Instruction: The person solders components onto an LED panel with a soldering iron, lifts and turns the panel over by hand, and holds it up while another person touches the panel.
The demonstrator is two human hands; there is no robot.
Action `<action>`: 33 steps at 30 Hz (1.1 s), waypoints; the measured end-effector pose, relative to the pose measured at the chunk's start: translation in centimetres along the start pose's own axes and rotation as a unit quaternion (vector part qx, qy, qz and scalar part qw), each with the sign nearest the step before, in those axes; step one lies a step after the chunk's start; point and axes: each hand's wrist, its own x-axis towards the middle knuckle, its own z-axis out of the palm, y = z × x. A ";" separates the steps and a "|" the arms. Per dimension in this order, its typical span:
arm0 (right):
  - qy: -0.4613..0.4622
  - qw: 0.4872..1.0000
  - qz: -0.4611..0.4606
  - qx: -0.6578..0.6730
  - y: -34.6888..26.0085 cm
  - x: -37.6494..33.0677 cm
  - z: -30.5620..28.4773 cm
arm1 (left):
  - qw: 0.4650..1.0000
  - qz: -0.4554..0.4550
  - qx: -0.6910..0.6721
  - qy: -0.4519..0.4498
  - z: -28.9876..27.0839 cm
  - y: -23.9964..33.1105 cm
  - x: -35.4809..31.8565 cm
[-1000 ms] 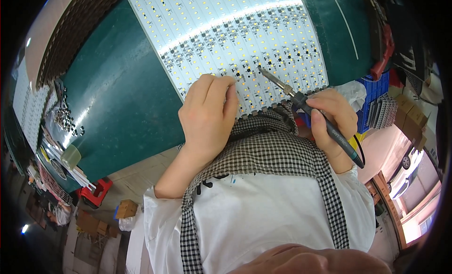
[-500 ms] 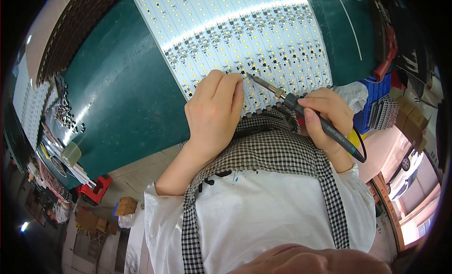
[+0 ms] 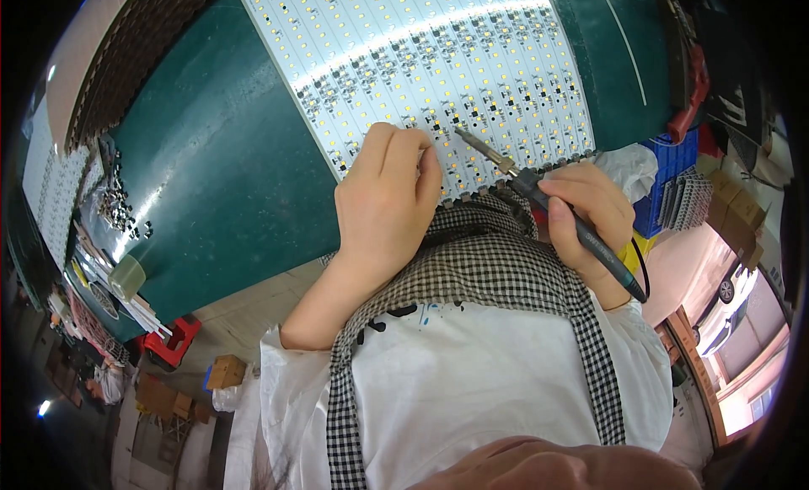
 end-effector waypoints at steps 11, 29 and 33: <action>0.029 0.999 -0.040 -0.012 -0.2 -0.2 0.4 | 0.999 0.003 -0.008 0.034 -0.6 -1.0 -0.9; 0.031 0.998 -0.040 -0.023 0.0 0.1 0.6 | 1.000 0.003 -0.002 -0.022 0.2 -0.4 0.1; 0.042 0.997 -0.053 -0.034 0.0 -0.1 0.5 | 1.000 0.009 -0.005 0.010 -0.5 -0.6 -0.5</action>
